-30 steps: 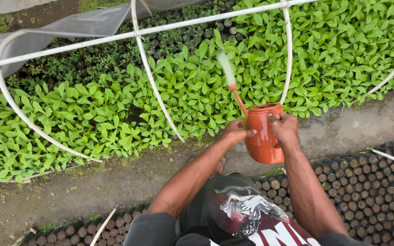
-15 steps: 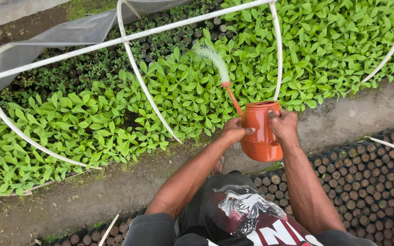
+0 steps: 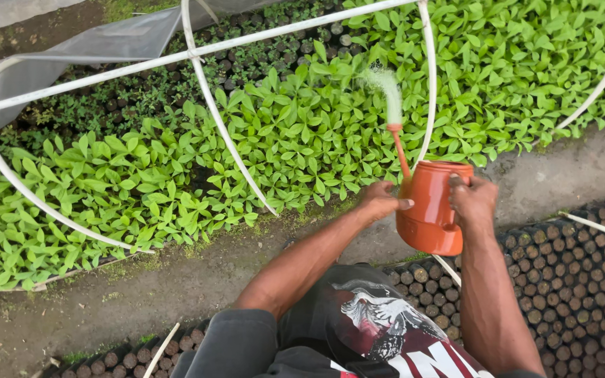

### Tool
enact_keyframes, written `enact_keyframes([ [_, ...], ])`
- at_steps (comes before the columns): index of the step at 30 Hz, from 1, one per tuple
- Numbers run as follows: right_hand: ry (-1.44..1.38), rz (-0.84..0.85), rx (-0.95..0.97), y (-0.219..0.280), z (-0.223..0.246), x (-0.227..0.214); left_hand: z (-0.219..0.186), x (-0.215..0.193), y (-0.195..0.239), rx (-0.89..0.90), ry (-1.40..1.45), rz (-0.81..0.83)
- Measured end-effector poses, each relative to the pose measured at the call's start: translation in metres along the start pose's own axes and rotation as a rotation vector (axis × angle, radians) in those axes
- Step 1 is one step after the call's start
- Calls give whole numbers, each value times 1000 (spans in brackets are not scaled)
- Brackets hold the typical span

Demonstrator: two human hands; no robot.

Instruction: The person waters rows of young seedlings in a greenhouse using an orange watering can. They walk along the beds, tilting the can to distribute water evenly over the plants.

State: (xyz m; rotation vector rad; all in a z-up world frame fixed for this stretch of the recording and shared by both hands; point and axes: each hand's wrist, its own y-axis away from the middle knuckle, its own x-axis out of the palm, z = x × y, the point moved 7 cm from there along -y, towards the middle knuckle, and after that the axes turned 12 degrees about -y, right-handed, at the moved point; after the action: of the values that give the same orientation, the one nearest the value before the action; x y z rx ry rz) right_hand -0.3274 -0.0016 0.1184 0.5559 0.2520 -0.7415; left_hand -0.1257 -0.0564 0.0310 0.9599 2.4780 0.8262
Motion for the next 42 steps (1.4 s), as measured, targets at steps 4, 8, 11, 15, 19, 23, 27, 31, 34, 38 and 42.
enact_keyframes([
  [4, -82, 24, -76, -1, 9, 2, 0, 9, -1, 11, 24, 7],
  [8, 51, -2, -45, 15, 32, 11, 9, 1, -7, 96, 46, -34],
  [11, 126, 5, -47, 31, 50, 24, 25, -15, -6, 131, 51, -67],
  [15, 184, 77, -282, 41, 85, 59, 44, -50, -3, 74, 89, -96],
  [19, 135, 88, -180, 44, 90, 92, 63, -84, 3, 61, 119, -146],
  [23, 105, 160, -221, 49, 107, 136, 78, -115, 9, 99, 147, -209],
  [27, 61, 317, -376, 56, 133, 188, 92, -136, 12, 23, 230, -228],
  [31, 278, 342, -317, 42, 152, 223, 85, -159, 4, 150, 375, -289],
  [34, 381, 374, -446, 30, 175, 251, 76, -171, -5, 233, 523, -311],
  [38, 395, 422, -525, 6, 198, 290, 64, -195, -16, 269, 588, -383],
  [42, 354, 430, -576, -19, 216, 325, 57, -214, -23, 187, 618, -425],
])
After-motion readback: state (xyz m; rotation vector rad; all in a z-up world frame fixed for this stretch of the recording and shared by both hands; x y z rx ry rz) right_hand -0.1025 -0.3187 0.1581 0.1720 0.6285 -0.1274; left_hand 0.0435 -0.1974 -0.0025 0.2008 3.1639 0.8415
